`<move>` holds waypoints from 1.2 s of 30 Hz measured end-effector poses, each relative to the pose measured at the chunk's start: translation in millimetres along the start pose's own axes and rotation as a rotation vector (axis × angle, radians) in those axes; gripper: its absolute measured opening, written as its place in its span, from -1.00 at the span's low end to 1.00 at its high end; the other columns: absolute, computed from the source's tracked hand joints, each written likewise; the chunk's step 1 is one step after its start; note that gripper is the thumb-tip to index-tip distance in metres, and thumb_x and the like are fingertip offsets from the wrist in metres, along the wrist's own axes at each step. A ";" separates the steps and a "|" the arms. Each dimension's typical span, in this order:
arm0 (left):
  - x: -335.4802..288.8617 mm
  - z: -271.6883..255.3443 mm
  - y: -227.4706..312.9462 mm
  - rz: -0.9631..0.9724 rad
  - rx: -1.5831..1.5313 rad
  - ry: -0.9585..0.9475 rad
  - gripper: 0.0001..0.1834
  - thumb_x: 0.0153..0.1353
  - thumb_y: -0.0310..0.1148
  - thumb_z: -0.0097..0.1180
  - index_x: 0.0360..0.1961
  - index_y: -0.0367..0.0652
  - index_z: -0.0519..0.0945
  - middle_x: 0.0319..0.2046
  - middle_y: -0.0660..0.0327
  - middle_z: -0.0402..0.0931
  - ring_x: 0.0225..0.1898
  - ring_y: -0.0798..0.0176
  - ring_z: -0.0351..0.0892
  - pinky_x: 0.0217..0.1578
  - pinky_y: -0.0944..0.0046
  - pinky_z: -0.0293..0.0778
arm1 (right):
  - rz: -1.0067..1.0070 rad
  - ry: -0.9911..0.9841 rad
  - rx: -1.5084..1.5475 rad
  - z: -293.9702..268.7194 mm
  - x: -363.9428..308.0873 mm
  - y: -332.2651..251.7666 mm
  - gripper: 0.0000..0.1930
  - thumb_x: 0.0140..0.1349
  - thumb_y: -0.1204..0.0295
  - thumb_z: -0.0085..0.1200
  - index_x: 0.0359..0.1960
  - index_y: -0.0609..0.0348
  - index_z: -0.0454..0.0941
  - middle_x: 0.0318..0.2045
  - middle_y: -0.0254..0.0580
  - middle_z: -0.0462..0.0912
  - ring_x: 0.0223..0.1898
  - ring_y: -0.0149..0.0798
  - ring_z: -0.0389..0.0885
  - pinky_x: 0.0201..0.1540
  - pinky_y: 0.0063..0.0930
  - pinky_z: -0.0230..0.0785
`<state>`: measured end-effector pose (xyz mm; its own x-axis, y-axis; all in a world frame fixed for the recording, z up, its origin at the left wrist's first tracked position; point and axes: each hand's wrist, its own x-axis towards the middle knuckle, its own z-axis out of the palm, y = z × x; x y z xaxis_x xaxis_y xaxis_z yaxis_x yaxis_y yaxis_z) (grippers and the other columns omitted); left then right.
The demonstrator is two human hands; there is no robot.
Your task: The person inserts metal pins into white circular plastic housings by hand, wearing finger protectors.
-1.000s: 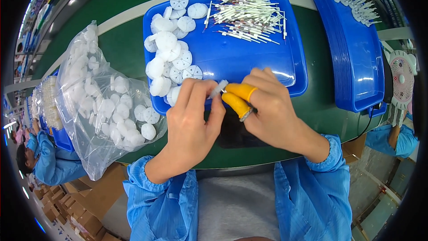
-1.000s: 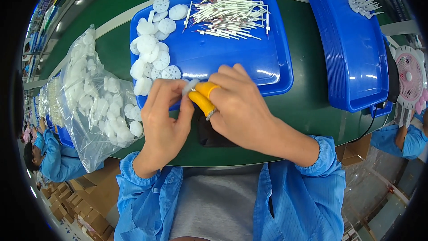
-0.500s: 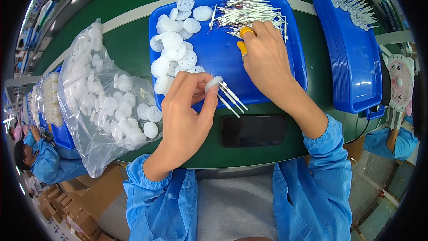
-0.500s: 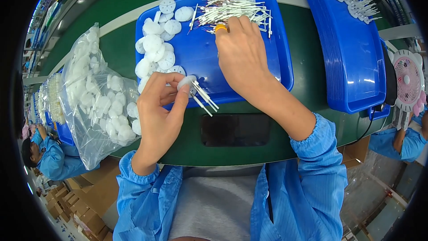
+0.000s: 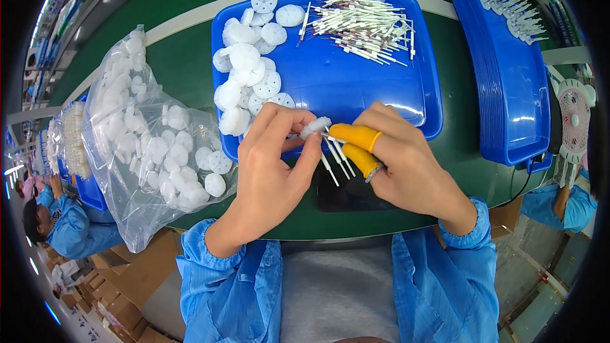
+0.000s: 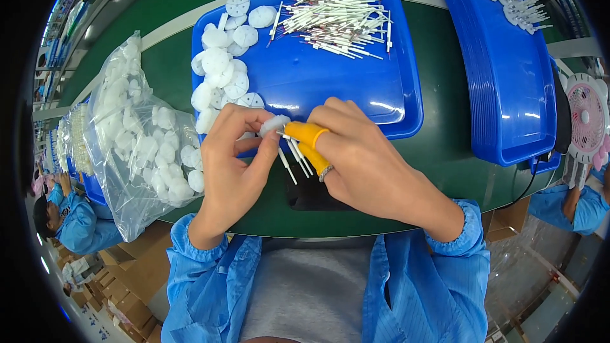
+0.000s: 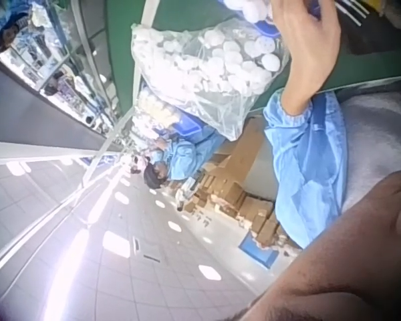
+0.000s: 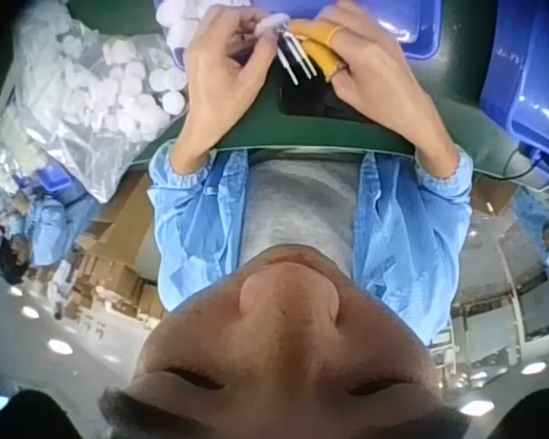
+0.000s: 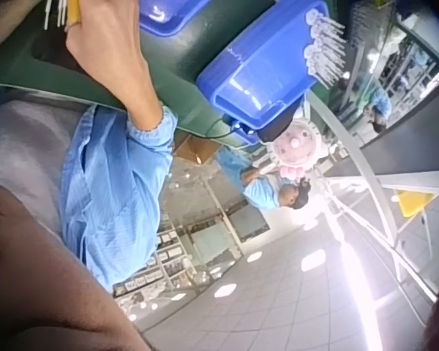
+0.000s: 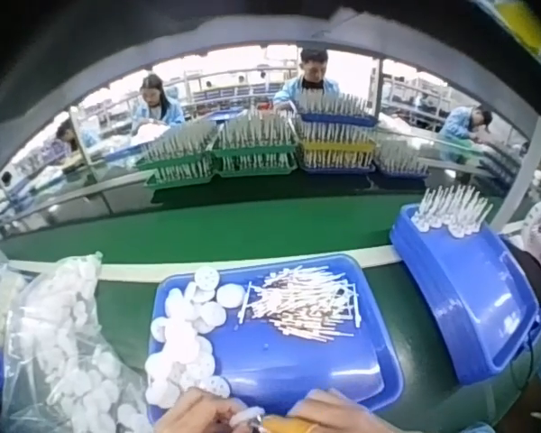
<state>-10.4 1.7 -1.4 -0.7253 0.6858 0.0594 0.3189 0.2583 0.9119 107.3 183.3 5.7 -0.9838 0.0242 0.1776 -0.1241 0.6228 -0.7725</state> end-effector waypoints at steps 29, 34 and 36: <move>-1.0 1.8 -2.2 0.094 0.178 0.004 -0.79 0.23 -0.67 0.40 -0.19 -0.38 0.59 -0.28 0.13 0.65 -0.25 0.28 0.82 -0.20 0.32 0.75 | -0.035 0.074 -0.139 6.2 -3.7 -0.3 -0.58 -0.20 0.78 0.26 -0.16 0.57 0.68 -0.21 0.05 0.57 -0.16 0.01 0.52 -0.09 -0.17 0.37; -0.3 1.8 -2.8 0.100 0.190 0.023 -0.80 0.24 -0.67 0.39 -0.18 -0.38 0.59 -0.28 0.13 0.65 -0.26 0.28 0.82 -0.20 0.32 0.74 | -0.012 0.130 -0.124 5.5 -4.6 -2.3 -0.61 -0.22 0.78 0.24 -0.22 0.55 0.67 -0.23 0.04 0.56 -0.19 0.03 0.51 -0.12 -0.15 0.36; 1.1 1.1 -2.7 0.067 0.163 0.022 -0.81 0.25 -0.67 0.38 -0.18 -0.38 0.59 -0.28 0.12 0.66 -0.27 0.28 0.82 -0.21 0.34 0.73 | -0.043 0.134 -0.092 3.6 -5.4 -3.8 -0.61 -0.23 0.78 0.24 -0.23 0.54 0.66 -0.23 0.04 0.55 -0.20 0.02 0.51 -0.13 -0.15 0.35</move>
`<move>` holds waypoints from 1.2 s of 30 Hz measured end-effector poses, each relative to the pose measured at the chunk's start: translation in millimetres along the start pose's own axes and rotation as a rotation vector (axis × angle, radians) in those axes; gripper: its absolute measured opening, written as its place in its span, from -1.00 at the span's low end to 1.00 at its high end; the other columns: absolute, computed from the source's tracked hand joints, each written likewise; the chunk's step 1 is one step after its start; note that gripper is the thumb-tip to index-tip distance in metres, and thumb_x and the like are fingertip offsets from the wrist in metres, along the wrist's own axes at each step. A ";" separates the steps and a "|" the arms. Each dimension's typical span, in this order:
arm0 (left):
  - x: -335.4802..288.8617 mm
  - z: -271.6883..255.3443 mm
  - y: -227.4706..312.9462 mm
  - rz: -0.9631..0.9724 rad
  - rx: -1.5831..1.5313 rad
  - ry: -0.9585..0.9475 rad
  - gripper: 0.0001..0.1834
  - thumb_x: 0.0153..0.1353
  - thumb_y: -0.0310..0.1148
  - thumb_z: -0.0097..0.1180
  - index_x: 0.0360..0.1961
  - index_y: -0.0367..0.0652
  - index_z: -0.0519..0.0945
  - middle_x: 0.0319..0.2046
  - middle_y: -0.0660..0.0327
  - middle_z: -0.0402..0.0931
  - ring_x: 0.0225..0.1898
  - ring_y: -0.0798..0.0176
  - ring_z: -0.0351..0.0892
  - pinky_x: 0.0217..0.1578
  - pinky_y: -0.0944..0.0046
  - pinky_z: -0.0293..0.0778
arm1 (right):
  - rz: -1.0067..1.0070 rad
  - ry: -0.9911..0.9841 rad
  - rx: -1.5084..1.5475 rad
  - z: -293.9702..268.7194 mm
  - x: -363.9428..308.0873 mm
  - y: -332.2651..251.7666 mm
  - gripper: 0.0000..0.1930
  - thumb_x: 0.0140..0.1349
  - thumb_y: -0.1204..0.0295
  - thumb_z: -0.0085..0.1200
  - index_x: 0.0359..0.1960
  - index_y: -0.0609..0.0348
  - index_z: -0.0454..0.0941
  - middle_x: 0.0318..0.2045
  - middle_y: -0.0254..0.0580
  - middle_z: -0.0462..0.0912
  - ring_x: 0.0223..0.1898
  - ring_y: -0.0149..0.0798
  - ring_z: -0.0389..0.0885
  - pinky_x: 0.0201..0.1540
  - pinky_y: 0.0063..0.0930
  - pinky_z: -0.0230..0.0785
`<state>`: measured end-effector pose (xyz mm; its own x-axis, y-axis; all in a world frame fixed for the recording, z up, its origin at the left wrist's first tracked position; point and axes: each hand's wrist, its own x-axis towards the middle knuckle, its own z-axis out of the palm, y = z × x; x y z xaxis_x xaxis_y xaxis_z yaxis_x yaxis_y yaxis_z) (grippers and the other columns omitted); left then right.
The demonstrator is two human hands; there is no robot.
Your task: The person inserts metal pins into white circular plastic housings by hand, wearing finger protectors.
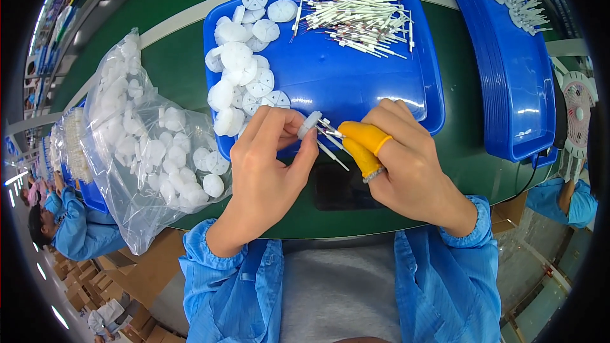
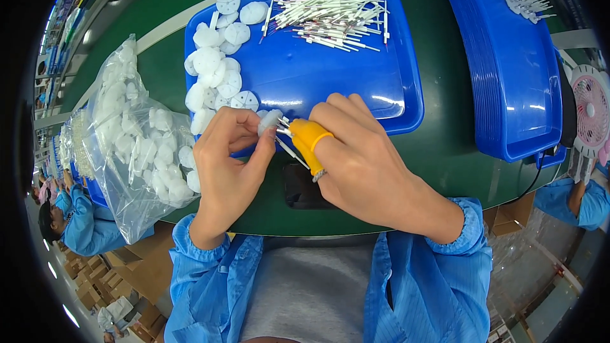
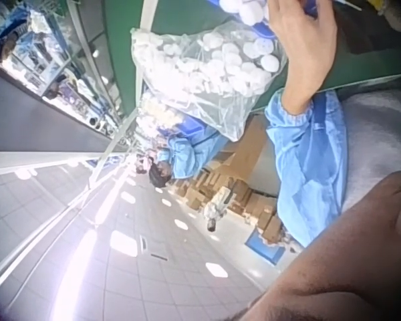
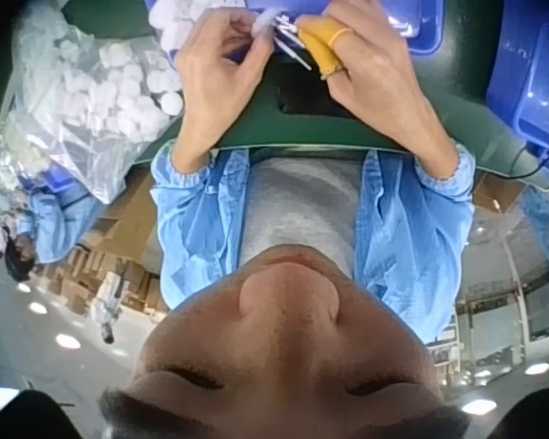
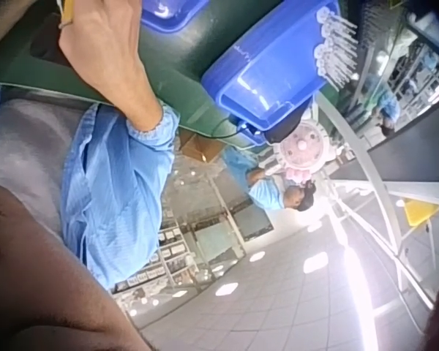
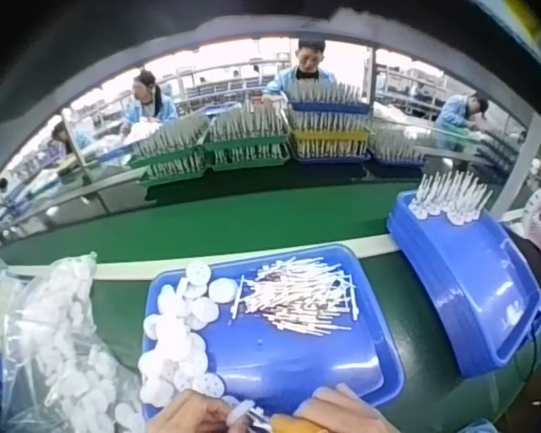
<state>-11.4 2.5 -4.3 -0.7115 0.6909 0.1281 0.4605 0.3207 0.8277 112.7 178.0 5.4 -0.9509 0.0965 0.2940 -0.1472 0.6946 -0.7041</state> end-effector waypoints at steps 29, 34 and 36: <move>-10.4 0.4 6.0 0.130 0.109 -0.042 -0.77 0.17 -0.69 0.31 -0.15 -0.36 0.60 -0.28 0.06 0.56 -0.36 0.08 0.69 -0.34 0.18 0.67 | -0.095 0.173 0.060 30.8 -6.9 3.6 -0.68 -0.33 0.76 0.25 -0.41 0.46 0.55 -0.32 0.05 0.52 -0.34 0.02 0.50 -0.32 -0.12 0.30; -10.3 4.0 1.1 0.138 0.125 -0.028 -0.74 0.19 -0.65 0.32 -0.10 -0.30 0.60 -0.25 0.05 0.54 -0.40 -0.03 0.67 -0.45 0.12 0.58 | 0.013 0.142 0.064 33.1 0.9 0.2 -0.67 -0.25 0.75 0.25 -0.31 0.45 0.65 -0.33 -0.01 0.55 -0.29 0.05 0.52 -0.22 -0.11 0.31; -8.1 5.2 -5.4 0.146 0.090 0.035 -0.76 0.23 -0.64 0.31 -0.08 -0.29 0.61 -0.26 0.04 0.54 -0.38 -0.05 0.69 -0.44 0.10 0.58 | 0.013 0.126 -0.003 23.1 13.5 4.5 -0.68 -0.15 0.75 0.29 -0.25 0.44 0.69 -0.35 -0.03 0.59 -0.32 0.02 0.53 -0.23 -0.14 0.31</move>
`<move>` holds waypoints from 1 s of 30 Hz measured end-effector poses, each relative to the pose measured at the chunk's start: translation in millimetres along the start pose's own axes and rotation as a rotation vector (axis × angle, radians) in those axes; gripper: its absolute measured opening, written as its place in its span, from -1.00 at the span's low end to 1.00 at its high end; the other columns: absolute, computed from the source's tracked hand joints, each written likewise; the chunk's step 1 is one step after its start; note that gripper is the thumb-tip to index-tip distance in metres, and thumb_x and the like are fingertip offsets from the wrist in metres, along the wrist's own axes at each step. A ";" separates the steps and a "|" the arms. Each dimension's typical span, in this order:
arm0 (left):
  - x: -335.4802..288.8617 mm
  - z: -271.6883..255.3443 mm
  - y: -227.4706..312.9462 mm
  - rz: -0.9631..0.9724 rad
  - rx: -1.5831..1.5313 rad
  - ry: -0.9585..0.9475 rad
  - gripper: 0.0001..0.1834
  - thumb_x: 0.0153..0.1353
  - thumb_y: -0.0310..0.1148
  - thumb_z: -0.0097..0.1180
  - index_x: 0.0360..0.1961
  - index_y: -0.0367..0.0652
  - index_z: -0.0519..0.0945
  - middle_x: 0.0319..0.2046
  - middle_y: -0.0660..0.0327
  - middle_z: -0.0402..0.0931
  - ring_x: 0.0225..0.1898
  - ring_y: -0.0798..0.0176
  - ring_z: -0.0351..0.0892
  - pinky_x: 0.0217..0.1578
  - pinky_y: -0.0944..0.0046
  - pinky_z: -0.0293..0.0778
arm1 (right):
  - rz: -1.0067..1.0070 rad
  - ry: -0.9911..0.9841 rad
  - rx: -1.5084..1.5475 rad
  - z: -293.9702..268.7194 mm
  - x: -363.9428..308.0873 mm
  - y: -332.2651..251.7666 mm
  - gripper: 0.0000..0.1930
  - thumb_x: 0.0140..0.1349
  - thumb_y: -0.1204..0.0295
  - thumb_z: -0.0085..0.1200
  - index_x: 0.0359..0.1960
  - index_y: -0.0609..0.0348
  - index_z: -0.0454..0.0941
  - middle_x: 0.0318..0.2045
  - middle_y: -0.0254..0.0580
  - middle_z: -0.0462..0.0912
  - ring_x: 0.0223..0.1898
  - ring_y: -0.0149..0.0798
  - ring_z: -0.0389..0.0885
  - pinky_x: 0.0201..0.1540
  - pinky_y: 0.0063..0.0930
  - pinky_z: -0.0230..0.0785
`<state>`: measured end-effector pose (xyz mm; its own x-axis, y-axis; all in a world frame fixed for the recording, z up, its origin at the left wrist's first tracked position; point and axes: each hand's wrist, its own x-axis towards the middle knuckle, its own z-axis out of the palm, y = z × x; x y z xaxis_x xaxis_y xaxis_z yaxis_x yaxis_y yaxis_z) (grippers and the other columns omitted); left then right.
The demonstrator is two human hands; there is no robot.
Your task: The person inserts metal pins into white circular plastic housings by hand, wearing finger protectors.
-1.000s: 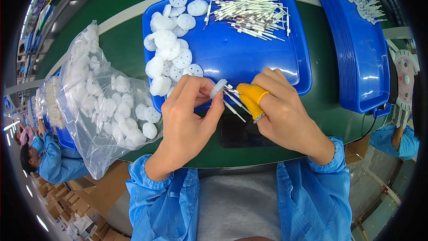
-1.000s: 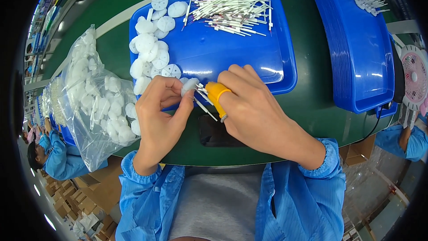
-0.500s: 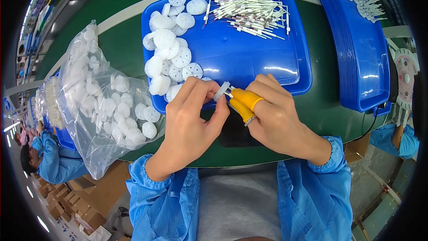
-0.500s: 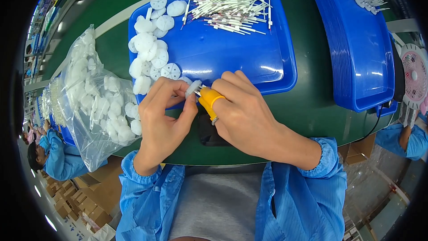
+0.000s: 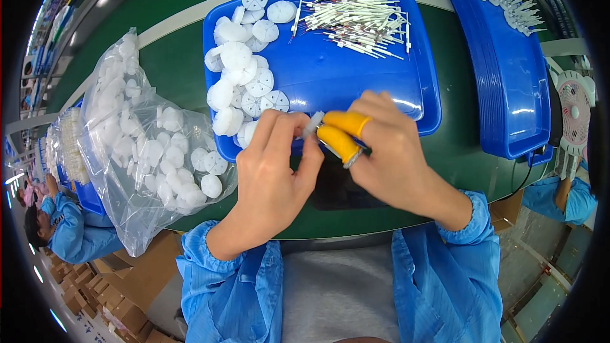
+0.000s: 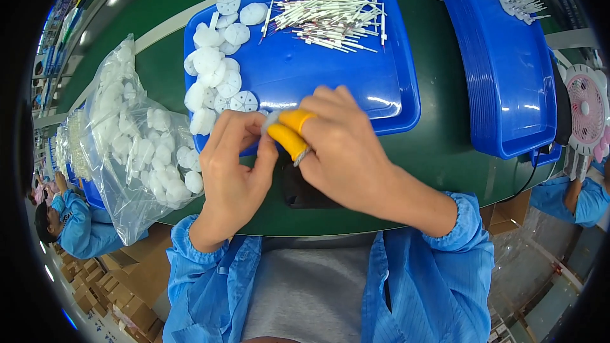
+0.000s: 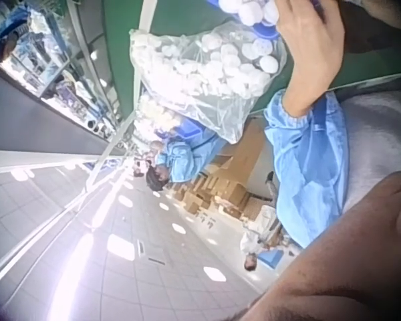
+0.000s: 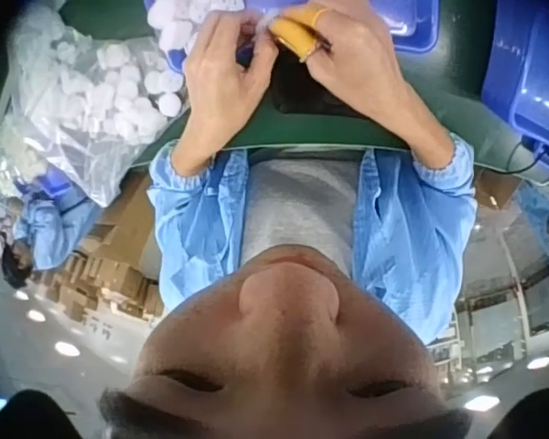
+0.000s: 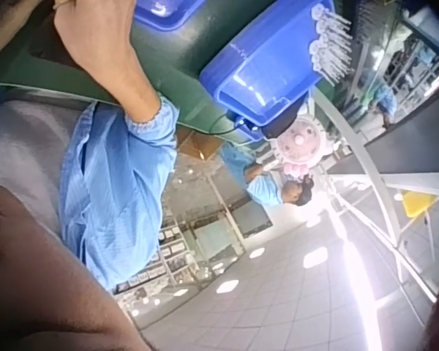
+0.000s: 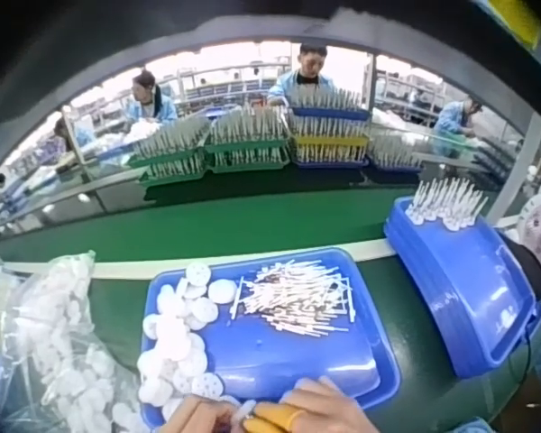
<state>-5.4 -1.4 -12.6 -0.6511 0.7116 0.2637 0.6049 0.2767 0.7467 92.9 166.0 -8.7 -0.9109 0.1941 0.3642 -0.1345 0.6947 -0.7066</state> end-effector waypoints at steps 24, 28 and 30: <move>9.6 -12.8 0.3 -0.313 -0.302 -0.087 -0.86 0.37 -0.62 0.25 -0.09 -0.38 0.59 -0.17 0.15 0.57 -0.20 0.36 0.69 -0.10 0.25 0.74 | 0.054 -0.141 -0.039 -25.1 1.5 -4.2 -0.60 -0.01 0.79 0.26 -0.06 0.32 0.68 -0.22 -0.03 0.63 -0.22 0.05 0.56 -0.13 -0.16 0.33; 9.4 -8.9 3.1 -0.227 -0.288 -0.081 -0.84 0.30 -0.63 0.25 -0.10 -0.37 0.60 -0.17 0.07 0.59 -0.16 0.13 0.75 -0.06 0.16 0.76 | 0.038 -0.207 0.026 -22.4 -6.8 -1.3 -0.62 -0.19 0.80 0.24 -0.21 0.46 0.69 -0.24 -0.03 0.58 -0.15 0.00 0.52 -0.09 -0.17 0.31; 8.6 -8.2 4.1 -0.206 -0.263 -0.089 -0.83 0.30 -0.63 0.24 -0.10 -0.37 0.61 -0.17 0.07 0.59 -0.16 0.11 0.76 -0.06 0.16 0.76 | 0.009 -0.213 0.033 -23.1 -9.1 0.8 -0.64 -0.20 0.79 0.24 -0.23 0.47 0.69 -0.24 -0.04 0.57 -0.15 -0.01 0.51 -0.09 -0.18 0.32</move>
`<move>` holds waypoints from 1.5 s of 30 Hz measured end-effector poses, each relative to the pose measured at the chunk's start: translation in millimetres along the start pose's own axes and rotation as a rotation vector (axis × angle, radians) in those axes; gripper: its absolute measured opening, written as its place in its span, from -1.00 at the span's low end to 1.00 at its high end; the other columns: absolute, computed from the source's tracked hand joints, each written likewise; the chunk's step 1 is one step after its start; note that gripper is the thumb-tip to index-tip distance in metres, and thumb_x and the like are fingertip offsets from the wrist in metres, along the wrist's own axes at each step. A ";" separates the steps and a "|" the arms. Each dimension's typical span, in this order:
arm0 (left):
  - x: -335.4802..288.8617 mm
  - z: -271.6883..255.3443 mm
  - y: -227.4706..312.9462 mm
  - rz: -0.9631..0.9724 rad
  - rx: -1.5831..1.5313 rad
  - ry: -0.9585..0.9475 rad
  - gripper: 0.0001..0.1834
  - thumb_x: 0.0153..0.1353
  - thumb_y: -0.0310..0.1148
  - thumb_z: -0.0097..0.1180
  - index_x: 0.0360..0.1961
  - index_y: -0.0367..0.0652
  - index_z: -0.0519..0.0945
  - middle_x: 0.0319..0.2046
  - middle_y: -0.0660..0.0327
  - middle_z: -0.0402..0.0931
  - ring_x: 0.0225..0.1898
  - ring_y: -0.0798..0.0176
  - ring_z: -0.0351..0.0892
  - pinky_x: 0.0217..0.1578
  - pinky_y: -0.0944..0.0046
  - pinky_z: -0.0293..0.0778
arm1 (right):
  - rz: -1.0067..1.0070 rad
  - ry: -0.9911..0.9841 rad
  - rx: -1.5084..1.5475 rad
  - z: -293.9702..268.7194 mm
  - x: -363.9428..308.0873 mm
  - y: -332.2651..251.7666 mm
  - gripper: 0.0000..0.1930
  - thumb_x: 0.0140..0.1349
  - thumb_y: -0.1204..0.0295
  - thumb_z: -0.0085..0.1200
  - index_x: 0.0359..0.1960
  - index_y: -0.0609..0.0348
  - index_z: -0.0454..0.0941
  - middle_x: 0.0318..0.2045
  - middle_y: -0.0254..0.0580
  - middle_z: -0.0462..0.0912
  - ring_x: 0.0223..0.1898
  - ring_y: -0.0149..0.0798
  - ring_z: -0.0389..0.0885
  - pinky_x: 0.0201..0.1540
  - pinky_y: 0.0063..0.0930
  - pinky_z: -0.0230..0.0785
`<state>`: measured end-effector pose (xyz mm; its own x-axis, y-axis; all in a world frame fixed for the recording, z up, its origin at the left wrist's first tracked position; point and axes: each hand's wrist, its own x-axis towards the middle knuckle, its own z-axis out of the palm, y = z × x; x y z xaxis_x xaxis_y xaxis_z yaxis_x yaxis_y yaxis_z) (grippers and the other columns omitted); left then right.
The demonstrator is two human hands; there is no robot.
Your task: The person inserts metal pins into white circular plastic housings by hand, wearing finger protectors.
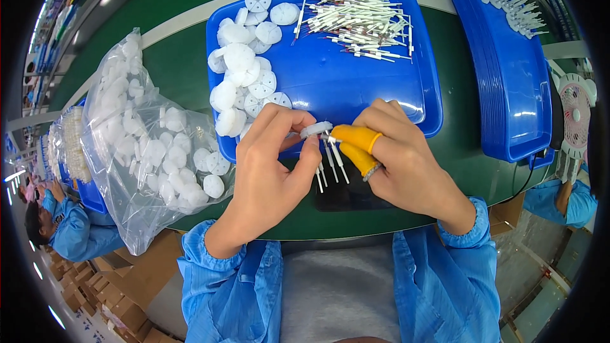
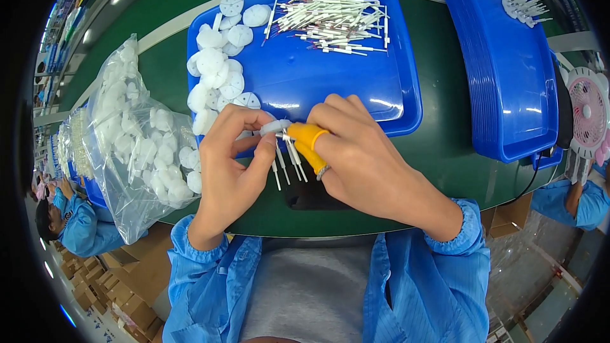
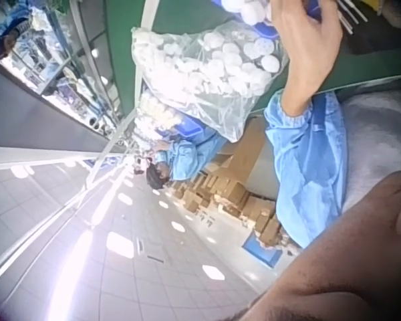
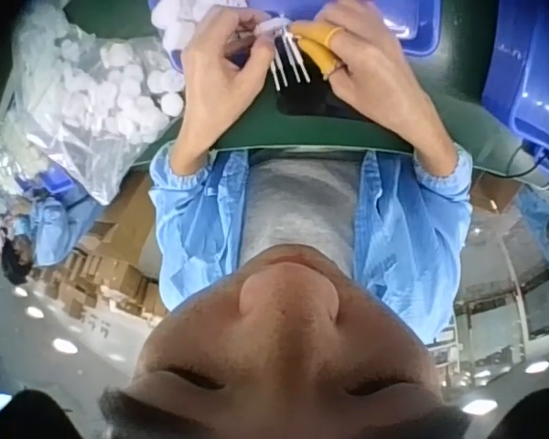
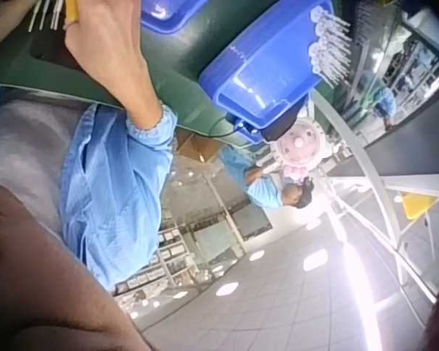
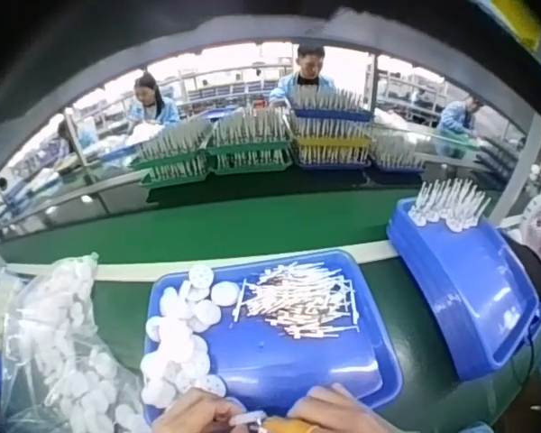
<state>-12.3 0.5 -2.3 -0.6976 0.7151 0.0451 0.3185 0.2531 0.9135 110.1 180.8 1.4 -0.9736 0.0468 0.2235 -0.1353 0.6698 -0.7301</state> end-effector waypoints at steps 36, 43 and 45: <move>-7.9 2.7 -0.4 0.238 0.269 0.043 -0.71 0.27 -0.58 0.37 -0.01 -0.32 0.61 -0.24 0.04 0.61 -0.32 0.04 0.75 -0.32 0.17 0.67 | -0.113 0.271 0.014 25.6 0.9 1.9 -0.59 -0.30 0.81 0.25 -0.26 0.49 0.68 -0.30 -0.01 0.59 -0.32 -0.04 0.51 -0.28 -0.19 0.31; -7.3 -0.9 0.1 0.045 -0.288 0.063 -0.48 0.22 -0.61 0.45 0.21 -0.31 0.59 0.04 0.08 0.59 0.07 0.19 0.74 0.09 0.17 0.75 | -0.093 0.351 -0.016 6.3 1.1 -8.9 -0.53 -0.16 0.76 0.35 -0.07 0.38 0.77 -0.19 -0.04 0.68 -0.28 -0.07 0.54 -0.23 -0.28 0.38; -7.5 -4.5 0.6 0.085 -0.238 0.027 -0.47 0.22 -0.70 0.37 0.23 -0.37 0.54 0.11 0.08 0.51 0.12 0.17 0.71 0.13 0.19 0.72 | -0.094 0.336 -0.033 4.4 0.8 -15.5 -0.52 -0.16 0.76 0.34 -0.07 0.37 0.77 -0.17 -0.04 0.67 -0.26 -0.08 0.53 -0.25 -0.30 0.37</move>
<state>-9.7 -7.6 -0.3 -0.6925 0.7089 0.1337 0.2188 0.0298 0.9753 110.7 167.2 10.1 -0.8413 0.2214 0.4931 -0.2105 0.7060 -0.6762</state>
